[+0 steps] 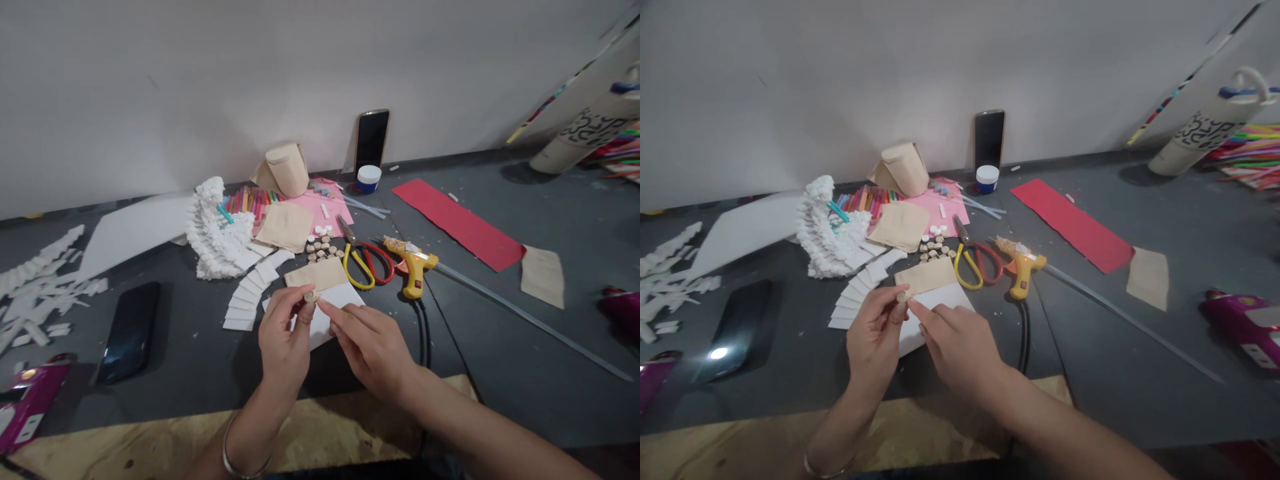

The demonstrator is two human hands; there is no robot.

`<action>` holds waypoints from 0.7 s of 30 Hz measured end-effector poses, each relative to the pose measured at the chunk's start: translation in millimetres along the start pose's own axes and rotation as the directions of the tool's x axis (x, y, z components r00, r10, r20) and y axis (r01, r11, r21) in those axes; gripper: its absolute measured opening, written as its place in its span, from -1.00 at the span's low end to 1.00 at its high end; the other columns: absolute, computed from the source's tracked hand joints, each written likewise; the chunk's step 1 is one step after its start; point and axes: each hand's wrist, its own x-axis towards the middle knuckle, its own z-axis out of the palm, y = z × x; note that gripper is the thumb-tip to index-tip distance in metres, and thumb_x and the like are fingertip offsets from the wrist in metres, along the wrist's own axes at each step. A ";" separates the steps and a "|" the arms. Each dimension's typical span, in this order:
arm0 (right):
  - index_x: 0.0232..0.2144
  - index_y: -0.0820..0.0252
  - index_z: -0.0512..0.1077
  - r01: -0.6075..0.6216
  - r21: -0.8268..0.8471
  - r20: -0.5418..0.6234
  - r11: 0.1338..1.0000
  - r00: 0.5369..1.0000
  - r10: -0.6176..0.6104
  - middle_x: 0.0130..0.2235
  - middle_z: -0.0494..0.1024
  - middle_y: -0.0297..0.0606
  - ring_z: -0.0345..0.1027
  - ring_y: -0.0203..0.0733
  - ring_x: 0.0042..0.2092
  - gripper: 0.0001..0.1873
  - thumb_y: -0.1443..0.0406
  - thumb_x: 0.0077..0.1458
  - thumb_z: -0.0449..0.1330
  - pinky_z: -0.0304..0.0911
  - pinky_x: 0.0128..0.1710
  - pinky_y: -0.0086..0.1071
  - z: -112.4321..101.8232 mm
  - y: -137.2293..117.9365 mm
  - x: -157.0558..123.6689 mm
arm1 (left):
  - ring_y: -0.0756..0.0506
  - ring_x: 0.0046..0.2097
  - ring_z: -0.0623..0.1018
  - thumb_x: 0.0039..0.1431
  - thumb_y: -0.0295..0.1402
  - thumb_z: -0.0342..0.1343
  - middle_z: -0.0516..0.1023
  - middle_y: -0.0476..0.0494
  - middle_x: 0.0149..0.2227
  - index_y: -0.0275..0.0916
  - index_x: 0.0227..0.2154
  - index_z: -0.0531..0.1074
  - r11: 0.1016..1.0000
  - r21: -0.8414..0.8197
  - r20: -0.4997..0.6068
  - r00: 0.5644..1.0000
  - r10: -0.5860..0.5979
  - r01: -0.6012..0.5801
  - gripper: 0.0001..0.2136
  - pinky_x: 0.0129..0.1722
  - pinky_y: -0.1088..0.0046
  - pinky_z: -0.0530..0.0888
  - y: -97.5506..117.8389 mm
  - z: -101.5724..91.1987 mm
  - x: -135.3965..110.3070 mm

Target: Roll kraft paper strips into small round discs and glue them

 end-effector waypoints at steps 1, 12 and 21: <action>0.02 0.36 0.42 0.000 0.012 -0.004 1.000 1.000 0.000 -0.46 0.52 -0.24 0.35 -0.23 -0.44 -0.66 0.40 0.31 -0.04 0.26 -0.43 -0.40 -0.3 0.1 -0.1 | -0.01 -0.11 0.50 0.27 -0.31 0.09 0.50 -0.07 -0.16 -0.12 -0.14 0.51 1.000 0.006 -0.001 1.000 0.008 -0.008 -0.84 -0.13 0.53 0.44 0.2 0.0 -0.1; 0.04 0.24 0.40 -0.031 0.097 -0.021 0.995 0.999 0.033 -0.44 0.53 -0.27 0.37 -0.26 -0.43 -0.66 0.42 0.29 -0.03 0.30 -0.40 -0.43 -1.0 0.1 -0.7 | -0.01 -0.16 0.52 0.28 -0.31 0.08 0.49 -0.08 -0.18 -0.12 -0.14 0.51 1.000 -0.023 0.034 0.999 -0.005 0.006 -0.83 -0.23 0.54 0.46 2.1 0.5 -0.4; 0.04 0.25 0.42 -0.032 0.085 -0.016 0.996 0.999 0.034 -0.42 0.54 -0.25 0.36 -0.26 -0.43 -0.66 0.41 0.29 -0.02 0.28 -0.41 -0.41 -2.0 1.4 -1.0 | -0.05 -0.14 0.53 0.18 -0.22 0.18 0.53 -0.11 -0.18 -0.13 -0.17 0.55 0.995 -0.089 0.018 0.999 -0.051 0.053 -0.80 -0.26 0.53 0.49 0.3 -0.3 2.1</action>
